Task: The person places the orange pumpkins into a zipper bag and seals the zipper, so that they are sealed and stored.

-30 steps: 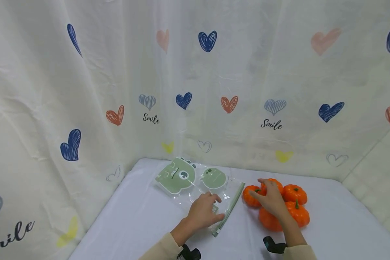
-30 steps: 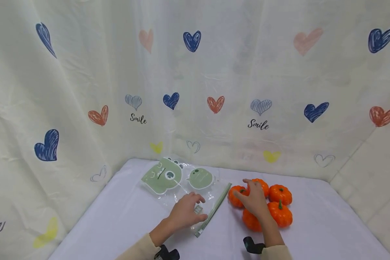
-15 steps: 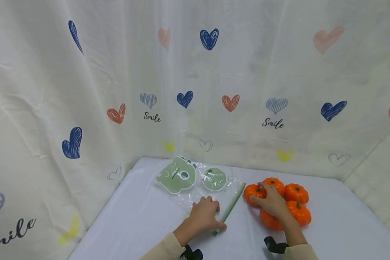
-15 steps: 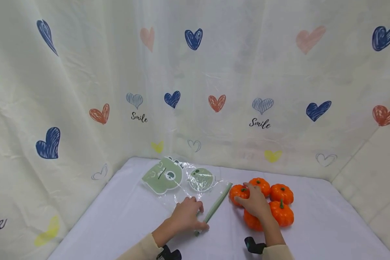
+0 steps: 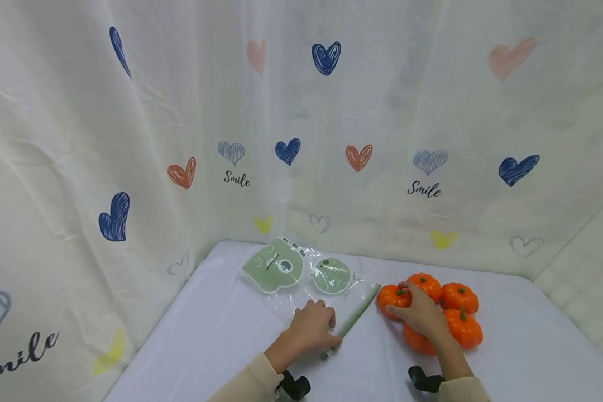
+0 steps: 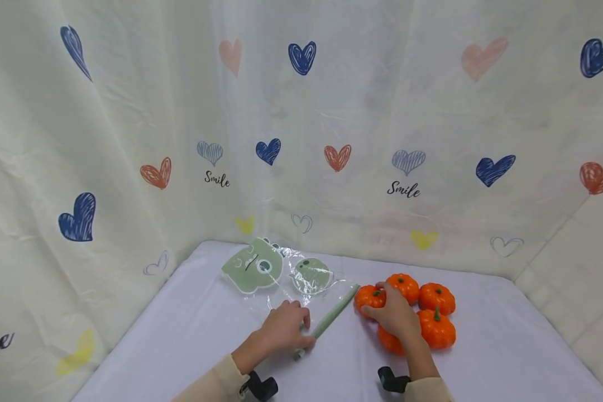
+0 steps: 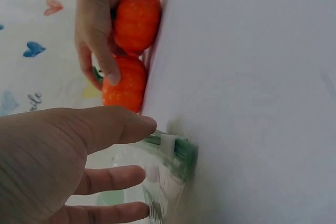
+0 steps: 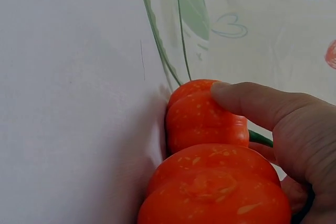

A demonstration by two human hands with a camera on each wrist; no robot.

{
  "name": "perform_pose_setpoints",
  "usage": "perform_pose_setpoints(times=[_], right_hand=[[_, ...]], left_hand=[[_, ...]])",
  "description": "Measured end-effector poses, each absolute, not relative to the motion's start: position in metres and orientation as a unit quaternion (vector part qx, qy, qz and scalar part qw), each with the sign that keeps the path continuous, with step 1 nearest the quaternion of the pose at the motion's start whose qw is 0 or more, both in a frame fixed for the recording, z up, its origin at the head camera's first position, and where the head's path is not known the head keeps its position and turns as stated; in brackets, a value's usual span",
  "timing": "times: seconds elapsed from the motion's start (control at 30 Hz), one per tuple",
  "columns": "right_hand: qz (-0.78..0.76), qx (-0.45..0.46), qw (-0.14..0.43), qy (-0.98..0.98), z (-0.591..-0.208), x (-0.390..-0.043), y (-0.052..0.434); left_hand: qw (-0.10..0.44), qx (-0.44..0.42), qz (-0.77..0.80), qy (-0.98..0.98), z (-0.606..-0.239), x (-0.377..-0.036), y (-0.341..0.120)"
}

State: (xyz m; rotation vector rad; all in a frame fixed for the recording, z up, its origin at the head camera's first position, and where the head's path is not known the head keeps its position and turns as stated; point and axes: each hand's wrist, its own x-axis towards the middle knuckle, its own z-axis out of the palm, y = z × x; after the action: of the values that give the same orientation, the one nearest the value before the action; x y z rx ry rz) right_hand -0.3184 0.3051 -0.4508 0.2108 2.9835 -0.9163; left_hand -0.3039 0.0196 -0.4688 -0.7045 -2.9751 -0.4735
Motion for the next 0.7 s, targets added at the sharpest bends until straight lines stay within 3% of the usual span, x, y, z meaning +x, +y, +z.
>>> perform_pose_setpoints(times=[0.23, 0.47, 0.7], right_hand=[[-0.284, 0.064, 0.005, 0.957, -0.4522, -0.3191, 0.3055], [-0.284, 0.064, 0.0, 0.957, -0.4561, -0.3192, 0.3061], [-0.286, 0.066, 0.002, 0.956, -0.4511, -0.3184, 0.3055]], left_hand=[[0.047, -0.234, -0.181, -0.954, -0.467, -0.3025, 0.0176], [0.122, -0.224, -0.179, -0.95, -0.4697, -0.304, 0.0175], [0.161, -0.214, -0.232, -0.935, -0.469, -0.3072, 0.0176]])
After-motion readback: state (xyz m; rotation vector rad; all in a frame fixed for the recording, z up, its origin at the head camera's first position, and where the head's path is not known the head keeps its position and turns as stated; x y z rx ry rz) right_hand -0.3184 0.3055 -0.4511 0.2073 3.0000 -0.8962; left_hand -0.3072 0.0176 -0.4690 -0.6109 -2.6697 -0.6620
